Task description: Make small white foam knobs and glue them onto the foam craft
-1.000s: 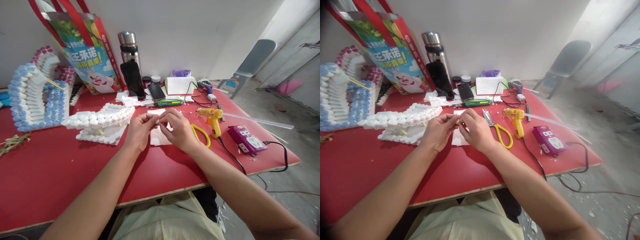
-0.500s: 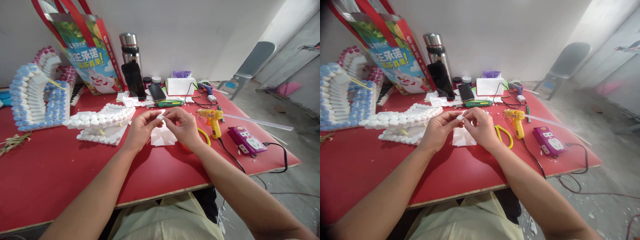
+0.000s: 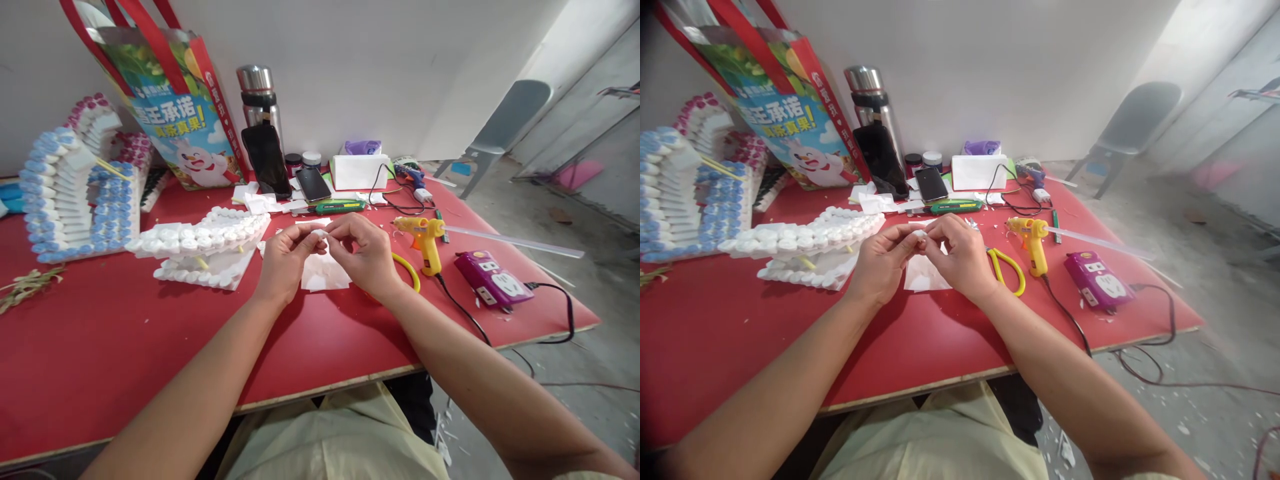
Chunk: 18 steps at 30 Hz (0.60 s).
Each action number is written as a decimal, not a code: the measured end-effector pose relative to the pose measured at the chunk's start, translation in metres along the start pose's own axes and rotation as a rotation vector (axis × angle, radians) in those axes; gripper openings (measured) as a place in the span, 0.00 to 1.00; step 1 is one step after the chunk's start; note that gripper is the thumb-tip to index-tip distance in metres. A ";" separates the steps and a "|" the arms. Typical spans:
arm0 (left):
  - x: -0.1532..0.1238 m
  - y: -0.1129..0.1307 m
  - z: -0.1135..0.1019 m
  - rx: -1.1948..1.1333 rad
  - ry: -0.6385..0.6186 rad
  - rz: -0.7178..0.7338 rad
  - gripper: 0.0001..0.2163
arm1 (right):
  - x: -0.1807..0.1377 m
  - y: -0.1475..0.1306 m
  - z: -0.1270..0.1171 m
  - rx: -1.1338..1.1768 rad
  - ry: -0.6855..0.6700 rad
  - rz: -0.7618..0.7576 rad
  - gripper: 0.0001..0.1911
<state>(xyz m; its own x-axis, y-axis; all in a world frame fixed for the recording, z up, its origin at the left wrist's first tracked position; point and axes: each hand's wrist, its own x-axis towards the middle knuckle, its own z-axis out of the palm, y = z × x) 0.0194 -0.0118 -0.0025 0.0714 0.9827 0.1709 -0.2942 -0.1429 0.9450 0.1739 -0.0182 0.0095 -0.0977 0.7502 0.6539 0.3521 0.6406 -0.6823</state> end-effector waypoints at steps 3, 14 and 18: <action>0.000 -0.002 0.001 -0.014 0.018 0.003 0.09 | 0.000 0.002 0.000 -0.009 -0.004 -0.015 0.08; 0.006 0.003 -0.003 -0.176 0.074 -0.084 0.11 | 0.004 0.001 -0.006 0.120 -0.014 0.234 0.07; 0.006 0.002 -0.004 -0.188 0.002 -0.086 0.11 | 0.005 -0.001 -0.002 0.167 -0.038 0.337 0.10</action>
<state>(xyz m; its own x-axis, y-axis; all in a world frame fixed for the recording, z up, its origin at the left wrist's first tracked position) 0.0150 -0.0055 -0.0008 0.1018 0.9906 0.0914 -0.4600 -0.0346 0.8872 0.1746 -0.0154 0.0140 -0.0381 0.9268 0.3735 0.2144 0.3727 -0.9029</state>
